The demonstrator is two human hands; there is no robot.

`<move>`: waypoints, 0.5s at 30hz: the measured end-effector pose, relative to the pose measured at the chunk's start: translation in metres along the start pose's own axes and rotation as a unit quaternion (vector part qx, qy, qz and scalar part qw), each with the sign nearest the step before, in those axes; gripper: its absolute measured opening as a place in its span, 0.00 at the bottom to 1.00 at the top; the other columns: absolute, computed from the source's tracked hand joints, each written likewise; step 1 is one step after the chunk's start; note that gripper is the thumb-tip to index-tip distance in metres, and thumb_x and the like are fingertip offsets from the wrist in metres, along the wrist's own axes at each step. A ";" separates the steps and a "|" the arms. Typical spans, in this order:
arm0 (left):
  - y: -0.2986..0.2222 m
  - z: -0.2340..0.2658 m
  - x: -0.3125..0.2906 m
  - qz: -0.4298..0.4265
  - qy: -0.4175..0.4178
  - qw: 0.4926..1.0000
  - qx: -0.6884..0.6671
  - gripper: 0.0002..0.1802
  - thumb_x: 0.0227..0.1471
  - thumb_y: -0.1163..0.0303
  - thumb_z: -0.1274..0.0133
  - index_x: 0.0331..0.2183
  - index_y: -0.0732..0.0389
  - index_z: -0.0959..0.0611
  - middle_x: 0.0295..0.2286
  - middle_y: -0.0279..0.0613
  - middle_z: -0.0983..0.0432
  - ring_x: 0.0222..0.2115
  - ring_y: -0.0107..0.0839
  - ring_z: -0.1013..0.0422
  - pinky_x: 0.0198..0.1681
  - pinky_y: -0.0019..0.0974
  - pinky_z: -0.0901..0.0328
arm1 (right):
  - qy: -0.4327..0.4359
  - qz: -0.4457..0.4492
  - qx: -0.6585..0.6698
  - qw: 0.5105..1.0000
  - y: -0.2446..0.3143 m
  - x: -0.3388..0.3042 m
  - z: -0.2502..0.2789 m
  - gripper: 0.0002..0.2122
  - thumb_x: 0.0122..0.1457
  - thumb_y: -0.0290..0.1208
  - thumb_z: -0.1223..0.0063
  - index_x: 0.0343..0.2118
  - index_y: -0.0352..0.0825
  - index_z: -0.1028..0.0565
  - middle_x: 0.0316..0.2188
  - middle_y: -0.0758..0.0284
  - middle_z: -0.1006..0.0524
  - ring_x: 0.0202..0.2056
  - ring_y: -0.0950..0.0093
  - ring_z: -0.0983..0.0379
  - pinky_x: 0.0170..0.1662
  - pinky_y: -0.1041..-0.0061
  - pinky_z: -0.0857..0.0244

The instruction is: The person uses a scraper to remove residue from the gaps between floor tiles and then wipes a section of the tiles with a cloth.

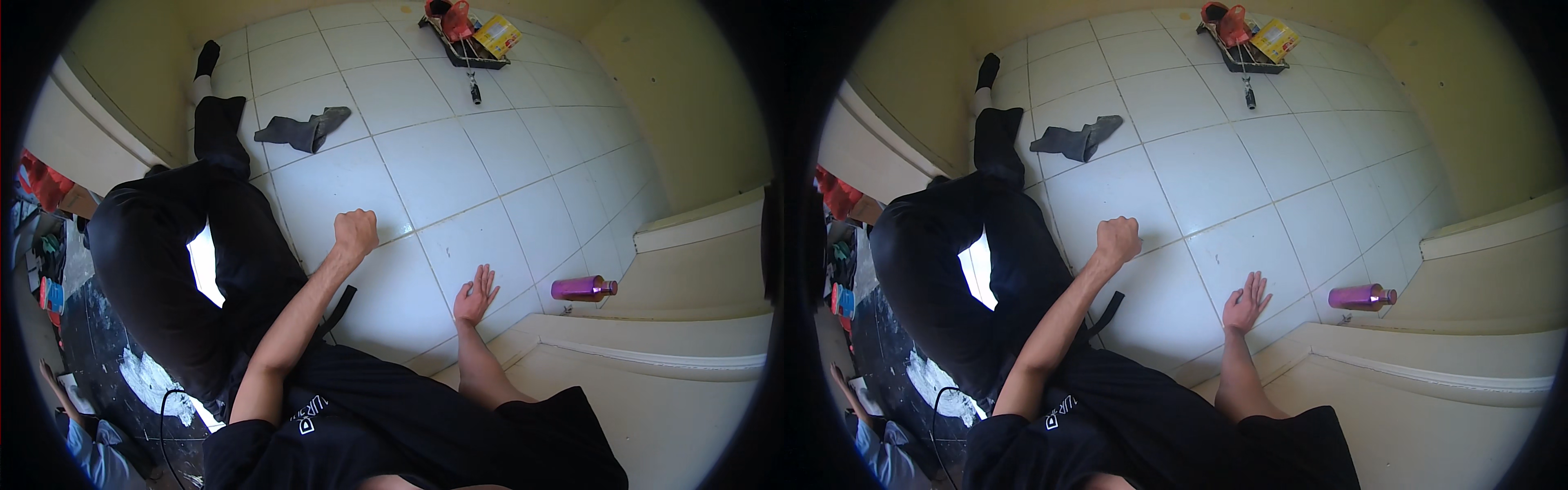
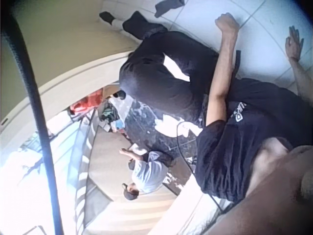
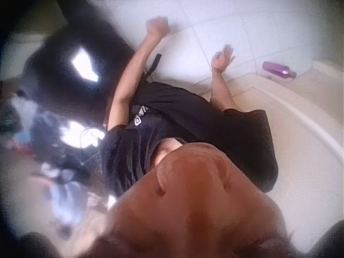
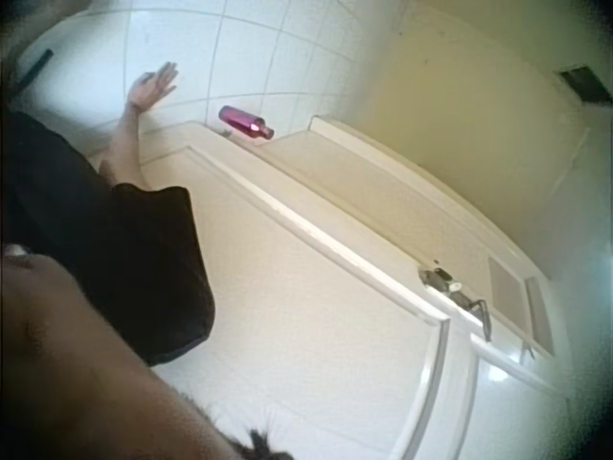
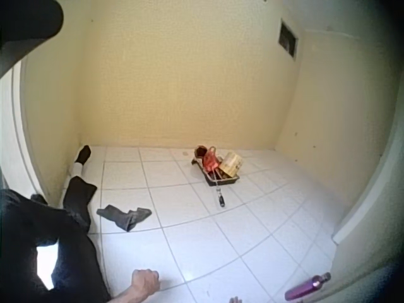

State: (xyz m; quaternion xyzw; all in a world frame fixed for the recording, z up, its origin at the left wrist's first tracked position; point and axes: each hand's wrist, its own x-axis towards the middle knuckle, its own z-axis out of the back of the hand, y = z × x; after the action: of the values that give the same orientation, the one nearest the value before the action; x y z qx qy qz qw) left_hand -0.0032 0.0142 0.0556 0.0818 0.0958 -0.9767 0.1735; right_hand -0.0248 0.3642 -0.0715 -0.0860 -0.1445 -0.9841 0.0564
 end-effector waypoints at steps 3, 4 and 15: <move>0.000 0.003 0.000 0.000 0.010 1.000 0.007 0.05 0.47 0.72 0.43 0.27 0.55 0.13 0.27 0.44 0.14 0.30 0.39 0.16 0.31 0.38 0.27 | -0.001 0.002 0.000 1.000 0.000 0.000 0.000 0.28 0.63 0.29 0.57 0.68 0.39 0.35 0.73 0.68 0.41 0.74 0.65 0.50 0.75 0.50 0.67; 0.001 0.003 -0.001 0.004 0.020 1.000 0.014 0.05 0.47 0.72 0.43 0.27 0.55 0.13 0.27 0.43 0.14 0.30 0.38 0.16 0.31 0.37 0.27 | 0.000 0.002 0.001 1.000 0.000 -0.001 0.000 0.28 0.63 0.29 0.57 0.68 0.39 0.35 0.72 0.68 0.41 0.74 0.65 0.50 0.75 0.50 0.67; 0.001 -0.008 0.001 -0.021 -0.007 1.000 0.020 0.05 0.48 0.71 0.43 0.28 0.55 0.12 0.26 0.43 0.15 0.28 0.38 0.17 0.30 0.38 0.27 | -0.008 0.009 0.007 1.000 -0.002 -0.001 -0.001 0.28 0.63 0.28 0.57 0.68 0.39 0.36 0.72 0.67 0.40 0.74 0.65 0.51 0.75 0.49 0.67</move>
State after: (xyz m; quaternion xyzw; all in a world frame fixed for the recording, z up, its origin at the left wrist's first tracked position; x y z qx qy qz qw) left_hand -0.0026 0.0148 0.0472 0.0767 0.0769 -0.9825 0.1516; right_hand -0.0243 0.3659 -0.0734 -0.0953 -0.1508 -0.9818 0.0649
